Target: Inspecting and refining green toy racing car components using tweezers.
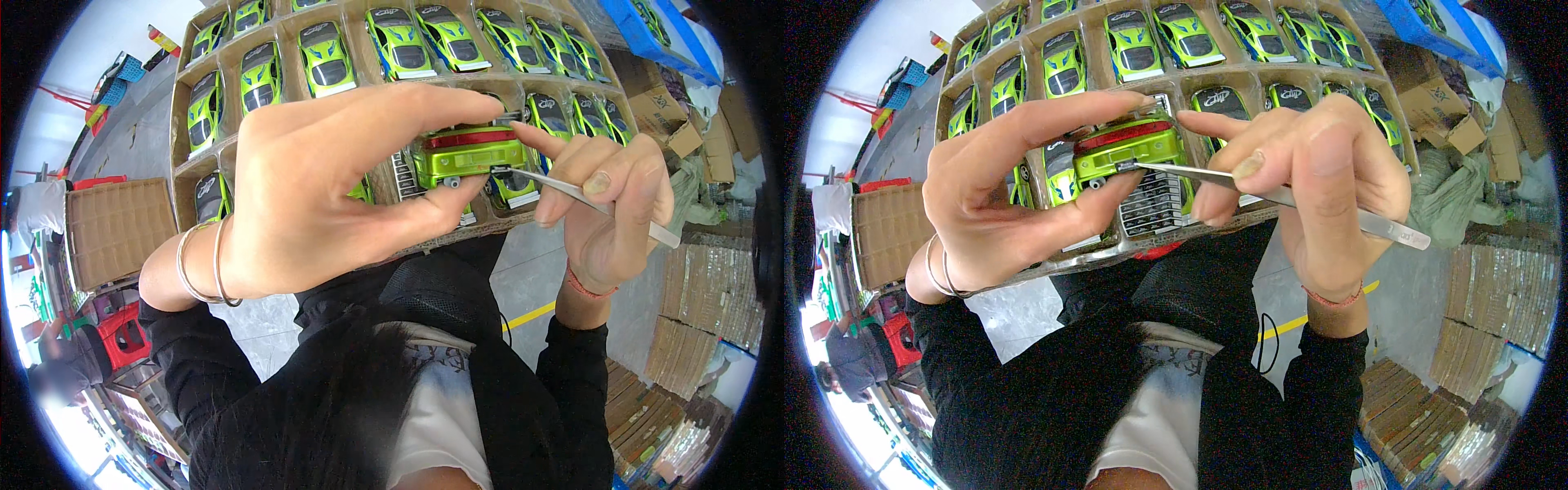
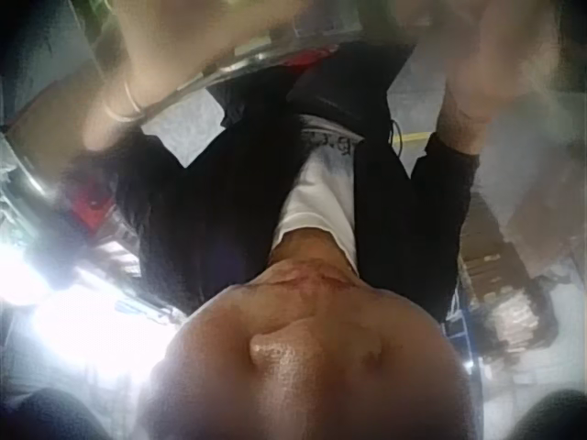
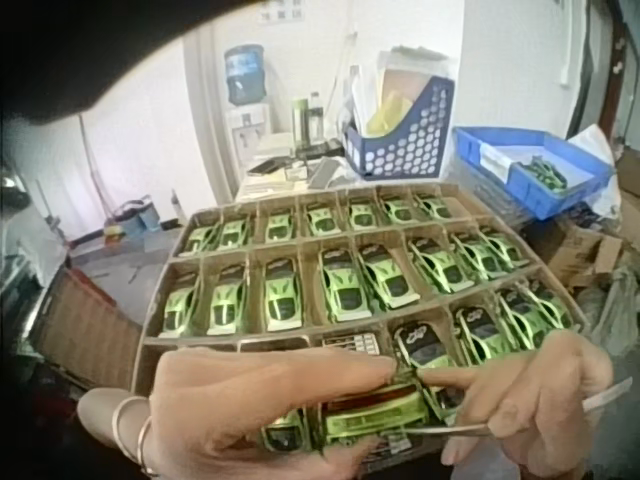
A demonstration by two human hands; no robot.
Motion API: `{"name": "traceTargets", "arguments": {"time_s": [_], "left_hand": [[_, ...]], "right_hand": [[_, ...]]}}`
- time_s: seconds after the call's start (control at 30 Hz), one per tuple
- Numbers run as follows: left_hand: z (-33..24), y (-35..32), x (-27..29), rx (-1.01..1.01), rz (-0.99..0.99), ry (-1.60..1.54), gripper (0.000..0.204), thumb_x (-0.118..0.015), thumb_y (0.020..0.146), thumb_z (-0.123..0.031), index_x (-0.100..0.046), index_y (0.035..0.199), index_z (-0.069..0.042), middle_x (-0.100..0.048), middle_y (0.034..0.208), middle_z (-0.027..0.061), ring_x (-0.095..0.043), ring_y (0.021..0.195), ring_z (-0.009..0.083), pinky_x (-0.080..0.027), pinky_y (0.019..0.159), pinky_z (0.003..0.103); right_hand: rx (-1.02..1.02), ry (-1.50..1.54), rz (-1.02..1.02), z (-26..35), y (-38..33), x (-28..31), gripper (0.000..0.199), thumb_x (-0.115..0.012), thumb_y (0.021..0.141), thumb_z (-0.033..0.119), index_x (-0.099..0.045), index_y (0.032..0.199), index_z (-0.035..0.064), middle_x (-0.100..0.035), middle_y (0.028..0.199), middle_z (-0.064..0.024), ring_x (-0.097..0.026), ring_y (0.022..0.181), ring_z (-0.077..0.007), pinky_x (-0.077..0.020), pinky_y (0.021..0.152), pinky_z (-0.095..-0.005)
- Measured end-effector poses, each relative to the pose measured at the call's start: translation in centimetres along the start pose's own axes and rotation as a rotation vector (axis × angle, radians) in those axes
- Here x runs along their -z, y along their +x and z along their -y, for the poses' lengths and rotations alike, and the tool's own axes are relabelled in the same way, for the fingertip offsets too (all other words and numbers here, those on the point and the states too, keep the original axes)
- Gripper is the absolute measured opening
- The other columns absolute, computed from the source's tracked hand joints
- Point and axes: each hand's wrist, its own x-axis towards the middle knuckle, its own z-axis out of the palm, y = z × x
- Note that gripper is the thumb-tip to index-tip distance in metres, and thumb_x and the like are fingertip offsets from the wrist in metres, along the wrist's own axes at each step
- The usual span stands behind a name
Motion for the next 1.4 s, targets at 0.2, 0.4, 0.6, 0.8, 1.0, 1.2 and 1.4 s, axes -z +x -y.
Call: {"name": "traceTargets", "arguments": {"time_s": [0.2, 0.4, 0.6, 0.8, 1.0, 1.2, 1.4], "left_hand": [[0.3, -0.4, 0.1, -0.055, -0.014, -0.012, 0.044, -0.081, 0.073, -0.002, -0.067, 0.115, 0.003, -0.073, 0.104, 0.0131, -0.072, 0.092, 0.0175, -0.055, 0.081, 0.027], [0.6, -0.5, 0.3, -0.069, -0.026, -0.035, 0.043, -0.081, 0.073, -0.001, -0.067, 0.114, 0.004, -0.073, 0.104, 0.0143, -0.072, 0.092, 0.0182, -0.055, 0.081, 0.027], [0.6, -0.7, 0.5, -0.066, -0.031, -0.035, 0.043, -0.081, 0.073, -0.001, -0.068, 0.114, 0.004, -0.073, 0.104, 0.0143, -0.072, 0.09, 0.0178, -0.055, 0.08, 0.027], [0.5, -0.6, 0.4, -0.067, -0.039, -0.029, 0.043, -0.081, 0.073, -0.001, -0.068, 0.114, 0.004, -0.073, 0.104, 0.0139, -0.072, 0.09, 0.017, -0.055, 0.08, 0.027], [0.4, -0.4, 0.4, -0.106, -0.009, -0.037, 0.043, -0.081, 0.074, 0.001, -0.064, 0.113, 0.005, -0.072, 0.104, 0.0164, -0.072, 0.092, 0.02, -0.056, 0.081, 0.029], [0.6, -0.5, 0.3, -0.154, 0.006, -0.04, 0.038, -0.082, 0.073, 0.003, -0.06, 0.104, 0.004, -0.071, 0.101, 0.0175, -0.071, 0.099, 0.0286, -0.057, 0.082, 0.033], [0.5, -0.7, 0.7, -0.138, -0.009, -0.035, 0.035, -0.081, 0.073, 0.006, -0.061, 0.101, 0.004, -0.07, 0.093, 0.0151, -0.071, 0.099, 0.0304, -0.057, 0.08, 0.034]], "right_hand": [[-0.014, -0.057, -0.004, 0.1, 0.1, -0.7, 0.035, -0.032, 0.107, 0.031, -0.047, 0.086, 0.0067, -0.055, 0.064, -0.0146, -0.055, 0.054, -0.0207, -0.0517, 0.09, -0.0567], [-0.01, -0.108, 0.002, 0.0, 0.2, -0.9, 0.035, -0.033, 0.107, 0.031, -0.047, 0.085, 0.0058, -0.056, 0.065, -0.0159, -0.055, 0.054, -0.0212, -0.0525, 0.089, -0.0554], [0.007, -0.114, 0.007, -0.1, 0.3, -1.3, 0.036, -0.033, 0.107, 0.03, -0.047, 0.085, 0.005, -0.056, 0.064, -0.0163, -0.055, 0.053, -0.0209, -0.0531, 0.088, -0.055], [0.013, -0.14, 0.003, 0.0, 0.3, -1.3, 0.036, -0.033, 0.107, 0.031, -0.046, 0.085, 0.0047, -0.056, 0.065, -0.0167, -0.056, 0.053, -0.0212, -0.0533, 0.088, -0.0552], [0.035, -0.162, 0.004, 0.2, 0.2, -1.3, 0.035, -0.033, 0.107, 0.028, -0.047, 0.085, 0.0047, -0.057, 0.066, -0.0168, -0.057, 0.054, -0.0219, -0.0527, 0.088, -0.0562], [0.065, -0.186, 0.001, 0.0, 0.1, -1.1, 0.034, -0.033, 0.107, 0.026, -0.047, 0.085, 0.0049, -0.057, 0.066, -0.0171, -0.057, 0.054, -0.0221, -0.0522, 0.089, -0.0569], [0.069, -0.192, -0.003, 0.0, 0.3, -1.7, 0.034, -0.032, 0.107, 0.026, -0.048, 0.085, 0.0045, -0.057, 0.066, -0.0176, -0.058, 0.054, -0.0227, -0.0518, 0.09, -0.0573]]}}
